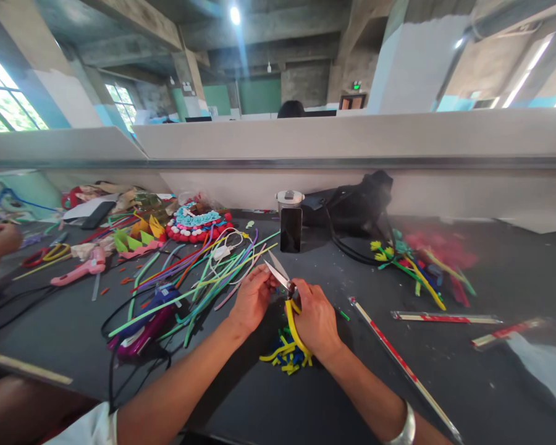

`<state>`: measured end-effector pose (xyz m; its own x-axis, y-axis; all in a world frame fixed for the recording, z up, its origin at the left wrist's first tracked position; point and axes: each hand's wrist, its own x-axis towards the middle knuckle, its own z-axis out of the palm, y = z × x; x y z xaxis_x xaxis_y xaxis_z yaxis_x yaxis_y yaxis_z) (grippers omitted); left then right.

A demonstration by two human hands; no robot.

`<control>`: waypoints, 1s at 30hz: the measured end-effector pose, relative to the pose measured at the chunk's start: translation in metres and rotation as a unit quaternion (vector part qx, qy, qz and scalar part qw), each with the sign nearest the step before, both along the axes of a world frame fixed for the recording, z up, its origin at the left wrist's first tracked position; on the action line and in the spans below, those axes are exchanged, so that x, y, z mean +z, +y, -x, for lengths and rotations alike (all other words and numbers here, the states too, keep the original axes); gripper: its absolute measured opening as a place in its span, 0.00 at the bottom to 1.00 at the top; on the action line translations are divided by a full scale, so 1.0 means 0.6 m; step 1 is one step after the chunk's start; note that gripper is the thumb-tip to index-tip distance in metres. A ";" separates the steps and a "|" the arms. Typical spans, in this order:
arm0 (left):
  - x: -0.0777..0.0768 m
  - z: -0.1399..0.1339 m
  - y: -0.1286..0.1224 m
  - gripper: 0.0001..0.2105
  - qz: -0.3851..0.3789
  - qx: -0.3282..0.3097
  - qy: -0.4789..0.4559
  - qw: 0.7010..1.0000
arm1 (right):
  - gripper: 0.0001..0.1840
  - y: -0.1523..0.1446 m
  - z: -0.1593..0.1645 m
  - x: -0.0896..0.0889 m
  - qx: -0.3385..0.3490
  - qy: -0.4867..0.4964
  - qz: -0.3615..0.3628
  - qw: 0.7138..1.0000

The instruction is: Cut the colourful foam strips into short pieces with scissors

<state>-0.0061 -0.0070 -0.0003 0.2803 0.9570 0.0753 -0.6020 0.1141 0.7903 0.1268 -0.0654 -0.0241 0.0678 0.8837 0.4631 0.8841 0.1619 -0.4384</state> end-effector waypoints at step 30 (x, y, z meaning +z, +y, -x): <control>-0.020 -0.039 0.044 0.10 0.091 -0.010 -0.071 0.993 | 0.19 -0.005 -0.019 0.026 0.032 -0.003 -0.130 0.991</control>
